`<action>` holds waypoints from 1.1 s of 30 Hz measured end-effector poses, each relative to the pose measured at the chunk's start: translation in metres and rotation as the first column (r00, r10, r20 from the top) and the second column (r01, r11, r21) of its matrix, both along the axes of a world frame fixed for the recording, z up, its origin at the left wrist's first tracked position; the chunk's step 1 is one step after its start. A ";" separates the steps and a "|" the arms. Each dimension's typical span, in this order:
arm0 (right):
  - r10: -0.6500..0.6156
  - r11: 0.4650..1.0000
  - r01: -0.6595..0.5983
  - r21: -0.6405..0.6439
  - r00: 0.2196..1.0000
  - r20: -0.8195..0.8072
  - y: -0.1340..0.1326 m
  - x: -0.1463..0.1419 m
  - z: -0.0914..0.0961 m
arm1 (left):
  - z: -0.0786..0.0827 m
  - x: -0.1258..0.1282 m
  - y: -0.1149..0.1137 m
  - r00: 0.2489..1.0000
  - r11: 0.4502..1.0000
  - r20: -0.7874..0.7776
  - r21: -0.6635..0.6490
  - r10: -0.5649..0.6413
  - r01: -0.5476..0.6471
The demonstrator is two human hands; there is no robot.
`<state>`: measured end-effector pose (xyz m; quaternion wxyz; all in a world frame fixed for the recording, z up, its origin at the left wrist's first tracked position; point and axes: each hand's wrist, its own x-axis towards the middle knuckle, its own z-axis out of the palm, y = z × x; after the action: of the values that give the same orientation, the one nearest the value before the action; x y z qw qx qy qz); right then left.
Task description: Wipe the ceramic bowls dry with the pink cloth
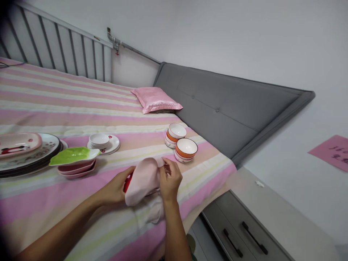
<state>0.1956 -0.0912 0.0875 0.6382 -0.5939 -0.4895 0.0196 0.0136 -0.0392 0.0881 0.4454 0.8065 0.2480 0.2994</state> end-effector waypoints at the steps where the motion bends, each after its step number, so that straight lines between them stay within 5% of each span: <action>1: 0.065 0.998 -0.065 -0.001 0.998 -0.022 0.002 -0.002 0.001 | -0.001 0.001 0.000 1.000 1.000 0.023 -0.009 -0.009 0.009; 5: 0.326 0.940 -0.331 -0.083 0.942 -0.075 -0.001 -0.009 0.006 | -0.002 0.002 0.002 0.997 0.998 0.069 -0.048 -0.031 0.034; 9: 0.563 0.815 -0.563 -0.137 0.825 -0.045 -0.018 -0.010 0.015 | -0.002 0.002 0.002 0.998 0.997 0.058 -0.078 -0.013 0.018; 12: 0.626 0.752 -0.597 -0.281 0.780 0.018 -0.025 -0.010 0.018 | -0.003 0.001 0.003 1.000 0.997 0.030 -0.080 0.007 -0.004; 16: 0.516 0.831 -0.431 -0.351 0.833 0.199 -0.020 -0.015 0.006 | -0.005 0.001 0.001 1.000 0.999 0.001 -0.049 0.015 -0.015; 22: 0.399 0.913 -0.326 -0.246 0.841 0.365 -0.004 -0.013 -0.017 | -0.002 0.004 -0.001 0.999 0.999 -0.036 0.024 0.024 -0.024; 33: 0.364 0.907 -0.366 -0.208 0.930 -0.051 0.013 -0.010 -0.035 | -0.015 0.003 0.008 0.985 0.986 -0.100 -0.069 0.143 -0.151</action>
<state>0.1859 -0.0784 0.0523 0.5584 -0.5568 -0.5835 0.1943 0.0163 -0.0317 0.0730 0.4401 0.7818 0.3390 0.2831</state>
